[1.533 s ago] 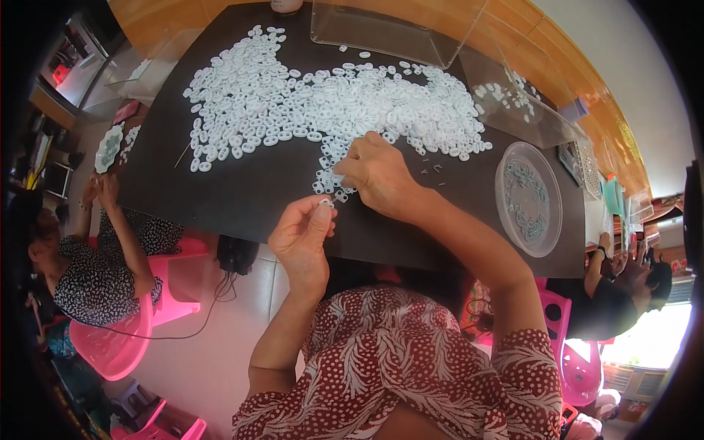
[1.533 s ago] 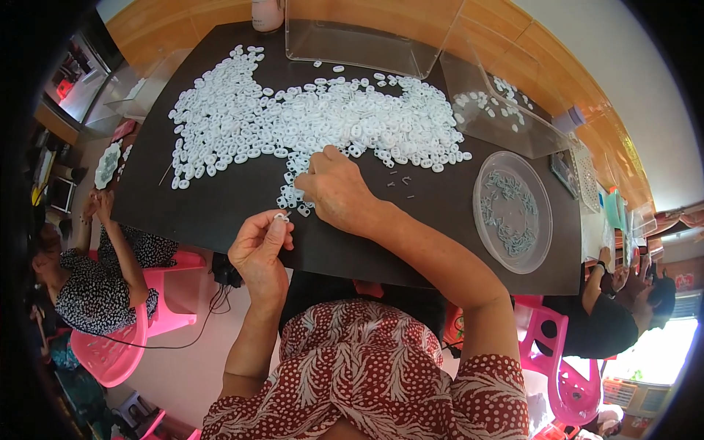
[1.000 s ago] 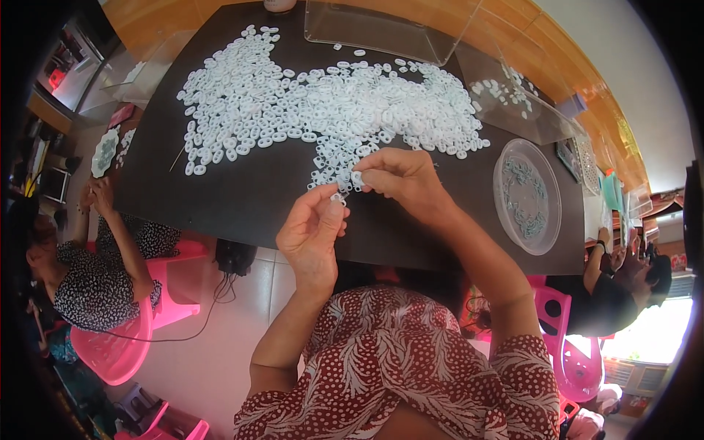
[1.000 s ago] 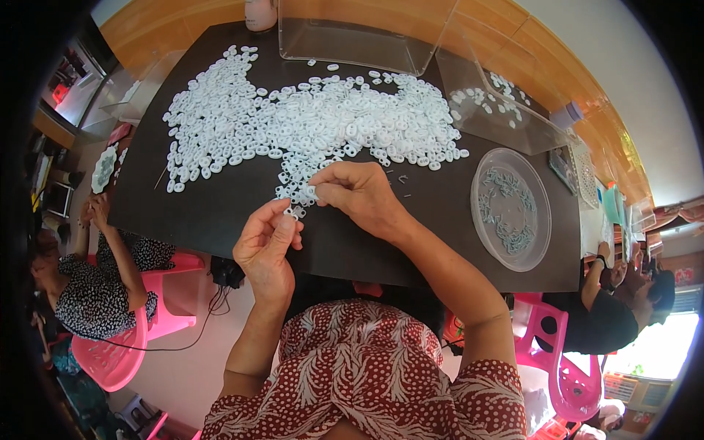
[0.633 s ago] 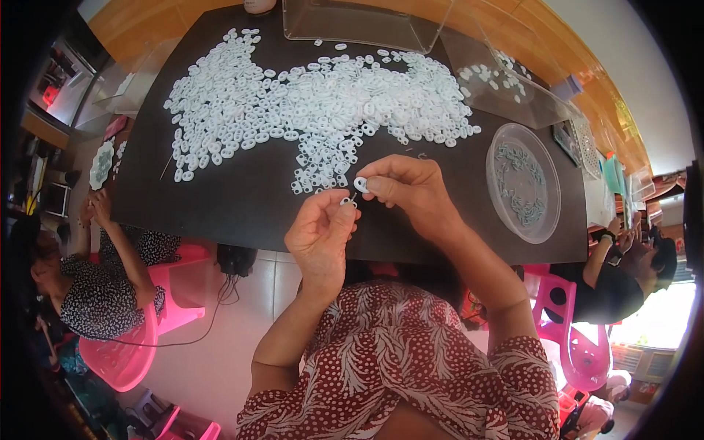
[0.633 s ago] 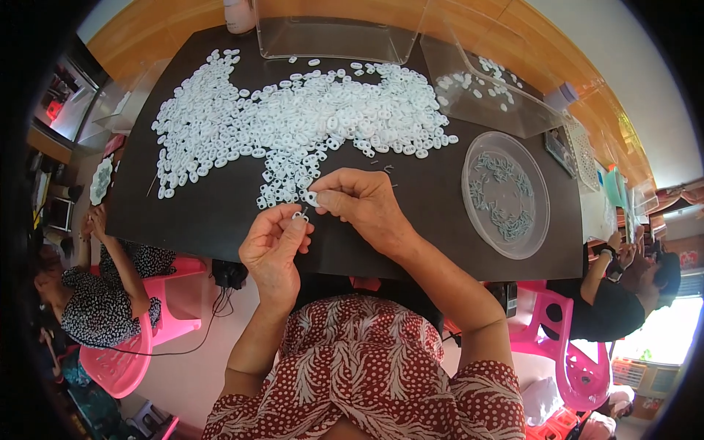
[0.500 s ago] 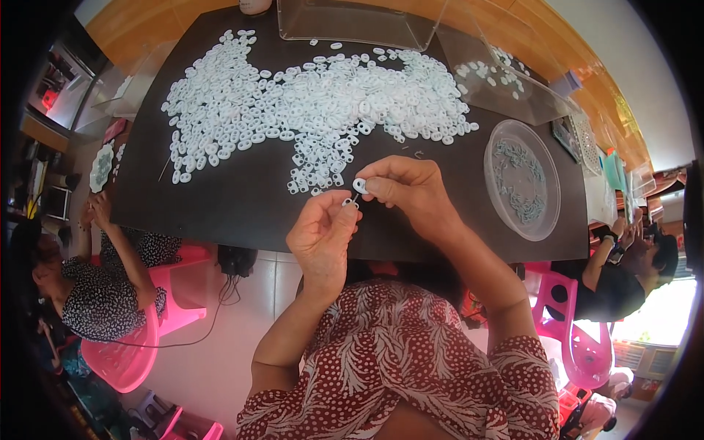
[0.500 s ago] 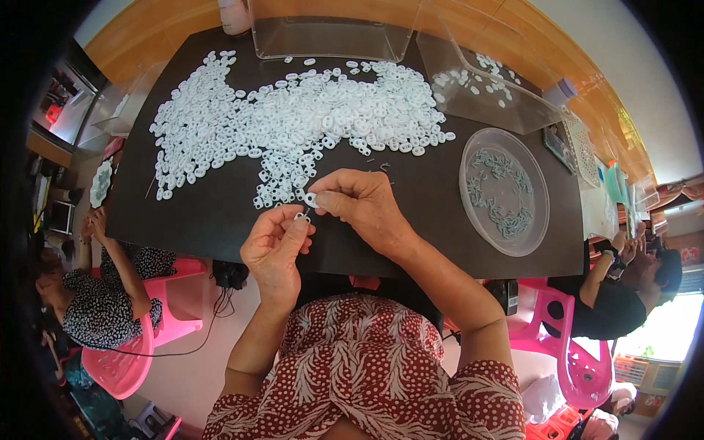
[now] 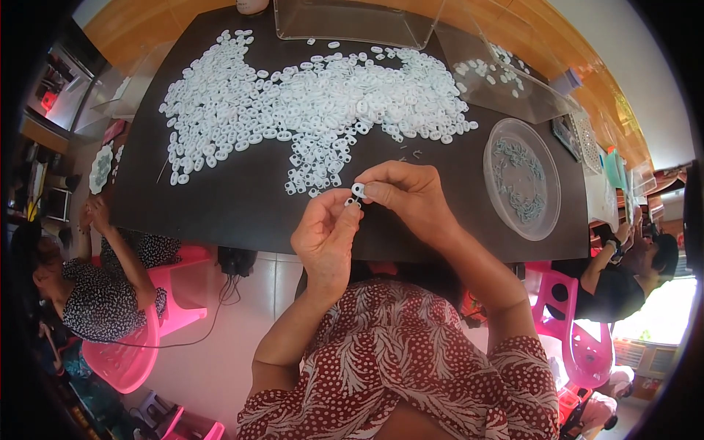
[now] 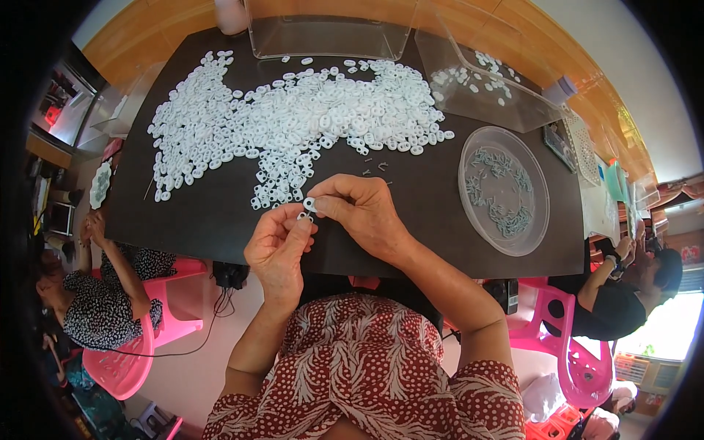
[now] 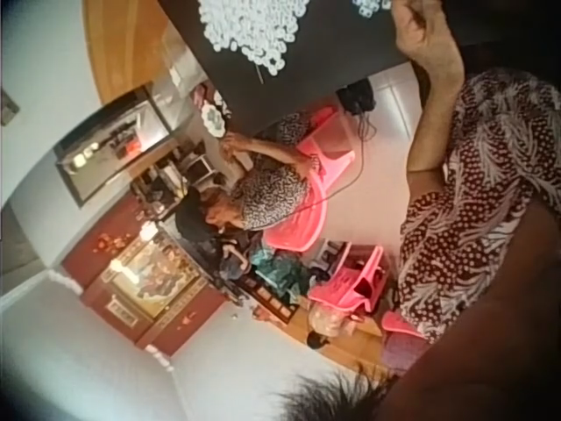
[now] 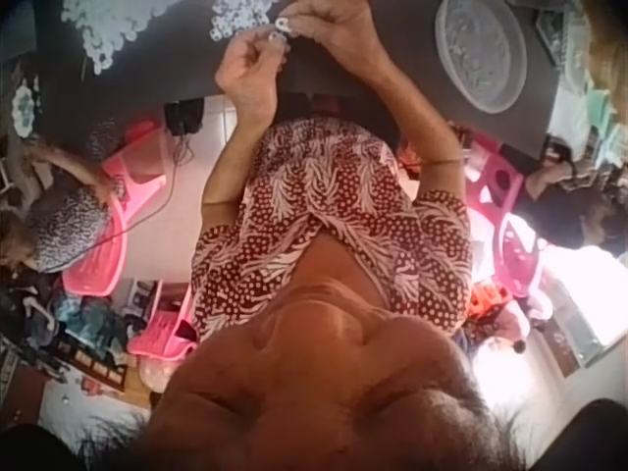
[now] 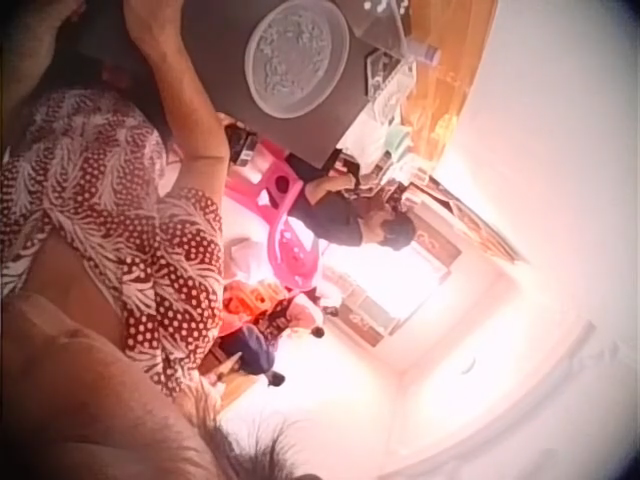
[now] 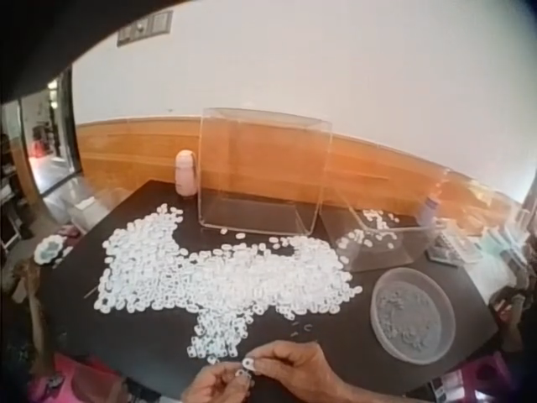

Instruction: Assembling small white plastic components by hand at a table.

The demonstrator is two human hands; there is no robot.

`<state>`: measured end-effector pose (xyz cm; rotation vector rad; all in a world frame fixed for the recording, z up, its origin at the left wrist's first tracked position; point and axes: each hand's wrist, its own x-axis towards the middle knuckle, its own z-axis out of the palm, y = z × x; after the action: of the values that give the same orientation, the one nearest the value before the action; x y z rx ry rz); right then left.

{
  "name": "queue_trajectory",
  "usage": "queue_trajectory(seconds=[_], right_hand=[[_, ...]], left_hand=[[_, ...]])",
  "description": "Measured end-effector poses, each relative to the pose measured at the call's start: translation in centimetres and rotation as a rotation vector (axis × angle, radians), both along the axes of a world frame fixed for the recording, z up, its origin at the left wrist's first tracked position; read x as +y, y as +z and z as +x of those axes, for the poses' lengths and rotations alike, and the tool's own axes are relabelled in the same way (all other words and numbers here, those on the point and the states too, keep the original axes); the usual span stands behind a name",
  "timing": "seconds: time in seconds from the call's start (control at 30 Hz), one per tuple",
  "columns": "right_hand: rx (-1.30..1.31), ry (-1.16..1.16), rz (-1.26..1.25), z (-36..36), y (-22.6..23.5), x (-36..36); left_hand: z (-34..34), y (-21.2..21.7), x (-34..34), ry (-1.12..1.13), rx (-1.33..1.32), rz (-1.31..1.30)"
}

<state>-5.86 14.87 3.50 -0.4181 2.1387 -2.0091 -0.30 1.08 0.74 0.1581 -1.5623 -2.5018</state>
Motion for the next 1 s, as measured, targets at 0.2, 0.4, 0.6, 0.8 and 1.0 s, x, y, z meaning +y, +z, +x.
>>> queue_trajectory(seconds=[0.2, 0.4, 0.6, 0.8, 1.0], right_hand=[[0.014, 0.006, 0.019, 0.1, -0.3, -0.2], [0.109, -0.025, 0.124, 0.4, -0.5, -0.2], [0.067, -0.03, 0.137, 0.6, -0.2, -0.4], [0.068, -0.028, 0.162, 0.7, -0.2, -0.3], [0.162, -0.029, 0.213, 1.6, 0.3, -0.6]], left_hand=[[-0.4, -0.3, 0.3, 0.012, 0.051, -0.017], [-0.5, -0.7, 0.3, -0.009, 0.054, -0.036], [-0.6, -1.1, 0.2, -0.027, 0.066, -0.088], [-0.6, -0.6, 0.3, -0.016, 0.038, -0.069], [-0.8, -0.3, 0.1, -0.008, 0.009, 0.063]])
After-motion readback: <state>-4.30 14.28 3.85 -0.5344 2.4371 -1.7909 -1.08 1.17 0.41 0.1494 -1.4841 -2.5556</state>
